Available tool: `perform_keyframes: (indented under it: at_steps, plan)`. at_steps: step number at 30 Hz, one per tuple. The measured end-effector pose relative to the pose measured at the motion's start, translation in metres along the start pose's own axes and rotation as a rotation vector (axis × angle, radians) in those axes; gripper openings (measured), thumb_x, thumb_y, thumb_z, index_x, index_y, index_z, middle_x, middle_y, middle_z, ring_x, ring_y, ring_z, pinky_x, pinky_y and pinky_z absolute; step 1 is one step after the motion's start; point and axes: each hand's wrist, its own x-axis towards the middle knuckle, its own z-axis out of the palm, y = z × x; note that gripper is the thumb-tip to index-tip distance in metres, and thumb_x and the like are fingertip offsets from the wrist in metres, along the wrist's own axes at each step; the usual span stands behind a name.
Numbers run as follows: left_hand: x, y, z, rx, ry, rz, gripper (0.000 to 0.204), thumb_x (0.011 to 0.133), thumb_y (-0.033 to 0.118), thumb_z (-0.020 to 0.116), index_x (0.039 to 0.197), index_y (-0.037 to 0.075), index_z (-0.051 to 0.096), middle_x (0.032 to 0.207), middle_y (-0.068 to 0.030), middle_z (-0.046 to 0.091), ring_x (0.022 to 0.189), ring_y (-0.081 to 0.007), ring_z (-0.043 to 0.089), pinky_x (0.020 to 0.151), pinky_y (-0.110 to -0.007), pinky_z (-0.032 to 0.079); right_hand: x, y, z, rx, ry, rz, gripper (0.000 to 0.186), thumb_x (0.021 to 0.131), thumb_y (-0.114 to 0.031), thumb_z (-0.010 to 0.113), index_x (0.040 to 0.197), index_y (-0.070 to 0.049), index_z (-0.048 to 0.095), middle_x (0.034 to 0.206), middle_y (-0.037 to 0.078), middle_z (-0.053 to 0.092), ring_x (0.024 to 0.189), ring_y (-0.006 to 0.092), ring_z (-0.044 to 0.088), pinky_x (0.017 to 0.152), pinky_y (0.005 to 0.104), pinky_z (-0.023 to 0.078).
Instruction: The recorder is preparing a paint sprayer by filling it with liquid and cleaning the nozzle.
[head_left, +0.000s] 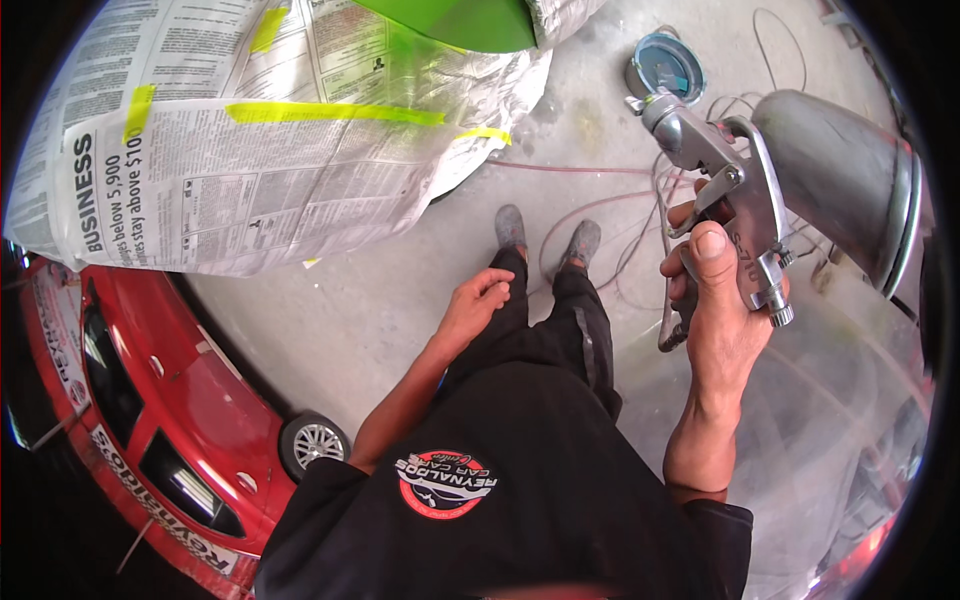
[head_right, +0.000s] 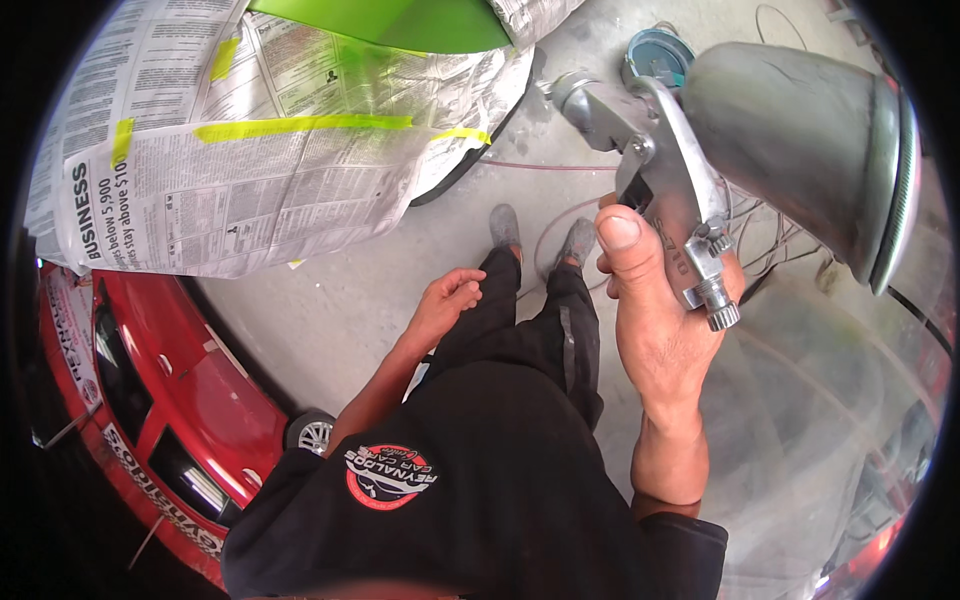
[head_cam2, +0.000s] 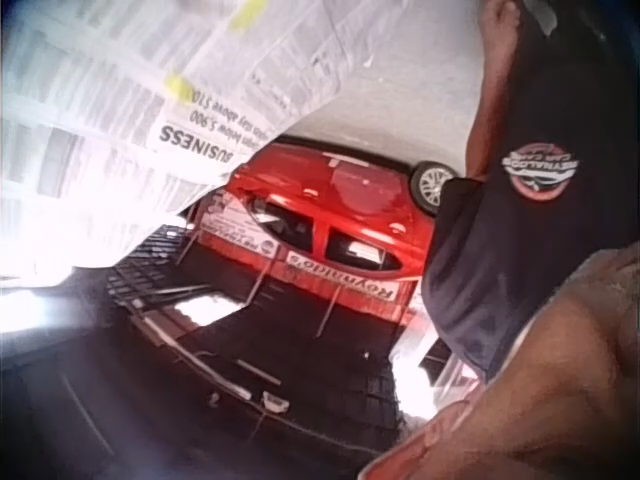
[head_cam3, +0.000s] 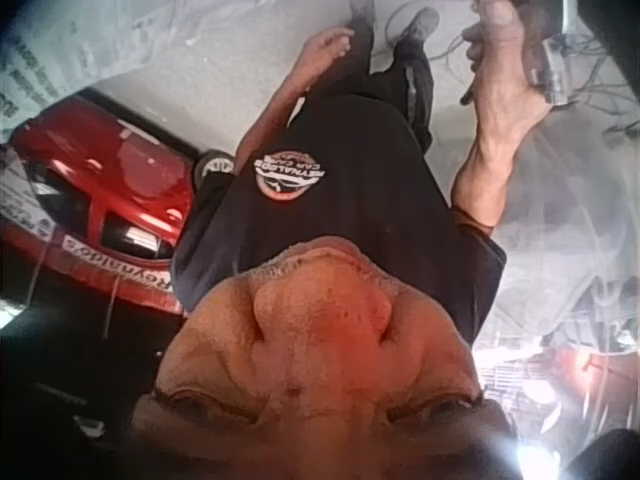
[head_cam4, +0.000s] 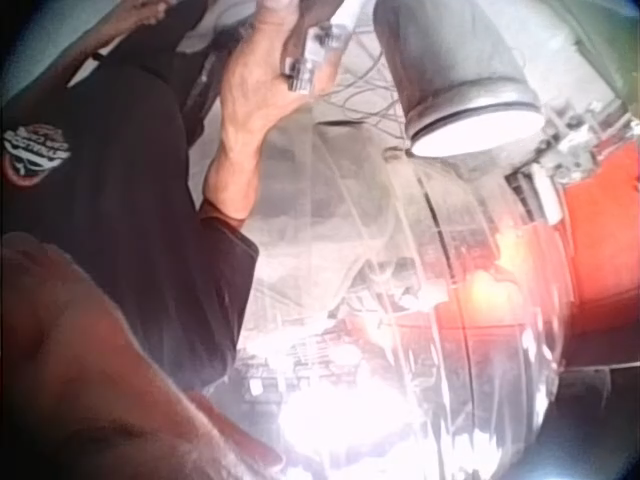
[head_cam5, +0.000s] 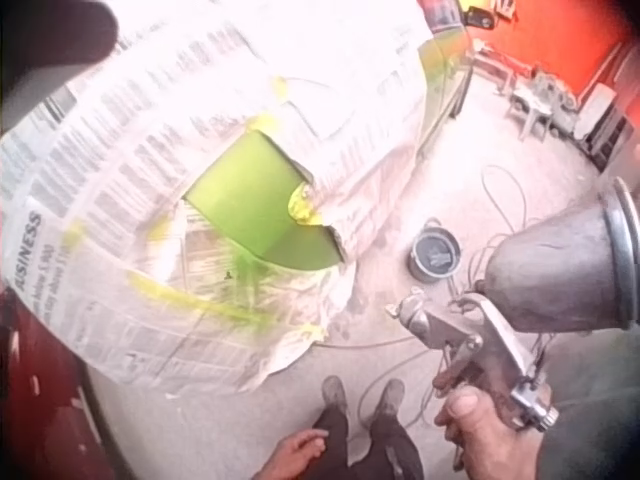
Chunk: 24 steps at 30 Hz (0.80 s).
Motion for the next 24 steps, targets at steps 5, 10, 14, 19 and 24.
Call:
perform_keyframes:
  at_steps: [5, 10, 14, 19, 24]
  plan:
    - [0.006, -0.011, 0.006, 0.061, 0.007, -0.013, 0.026, 0.101, 0.018, 0.057, 0.121, 0.003, 0.065, 0.09, 0.0002, 0.062, 0.083, -0.0079, 0.055, 0.078, -0.024, 0.046, 0.011, 0.021, -0.01, -0.116, -0.166, -0.004, 0.051, 0.09, -0.039, 0.072, 0.116, 0.004, 0.064, 0.094, 0.011, 0.069, 0.066, 0.0109, 0.06, 0.054, 0.023, 0.046]
    - [0.015, -0.05, 0.023, 0.029, 0.037, -0.057, 0.025, 0.102, 0.017, 0.057, 0.12, 0.004, 0.065, 0.09, 0.0003, 0.062, 0.082, -0.0075, 0.055, 0.077, -0.024, 0.046, 0.03, 0.055, -0.015, -0.217, -0.196, -0.171, 0.052, 0.092, -0.036, 0.072, 0.12, 0.006, 0.061, 0.095, 0.011, 0.069, 0.066, 0.0102, 0.06, 0.053, 0.0224, 0.045]
    - [0.01, -0.09, 0.05, -0.107, 0.066, -0.141, 0.024, 0.102, 0.018, 0.058, 0.12, 0.005, 0.065, 0.089, 0.0014, 0.061, 0.08, -0.0058, 0.055, 0.073, -0.022, 0.045, 0.046, 0.076, -0.023, -0.22, -0.223, -0.211, 0.054, 0.092, -0.034, 0.073, 0.124, 0.008, 0.059, 0.099, 0.014, 0.068, 0.066, 0.0105, 0.06, 0.053, 0.0224, 0.045]
    - [-0.002, -0.137, 0.092, -0.442, 0.065, -0.345, 0.028, 0.103, 0.025, 0.056, 0.124, 0.008, 0.063, 0.091, -0.0021, 0.066, 0.078, -0.0102, 0.064, 0.071, -0.025, 0.052, 0.062, 0.088, -0.031, -0.239, -0.271, -0.241, 0.058, 0.091, -0.037, 0.072, 0.125, 0.008, 0.059, 0.1, 0.014, 0.068, 0.066, 0.0108, 0.059, 0.054, 0.0229, 0.044]
    - [-0.001, -0.181, 0.122, -0.644, 0.068, -0.427, 0.029, 0.104, 0.026, 0.054, 0.125, 0.008, 0.062, 0.092, -0.0033, 0.066, 0.081, -0.0135, 0.066, 0.074, -0.028, 0.054, 0.066, 0.095, -0.034, -0.221, -0.201, -0.147, 0.08, 0.083, -0.058, 0.073, 0.128, 0.007, 0.057, 0.1, 0.012, 0.067, 0.069, 0.0126, 0.059, 0.056, 0.023, 0.043]
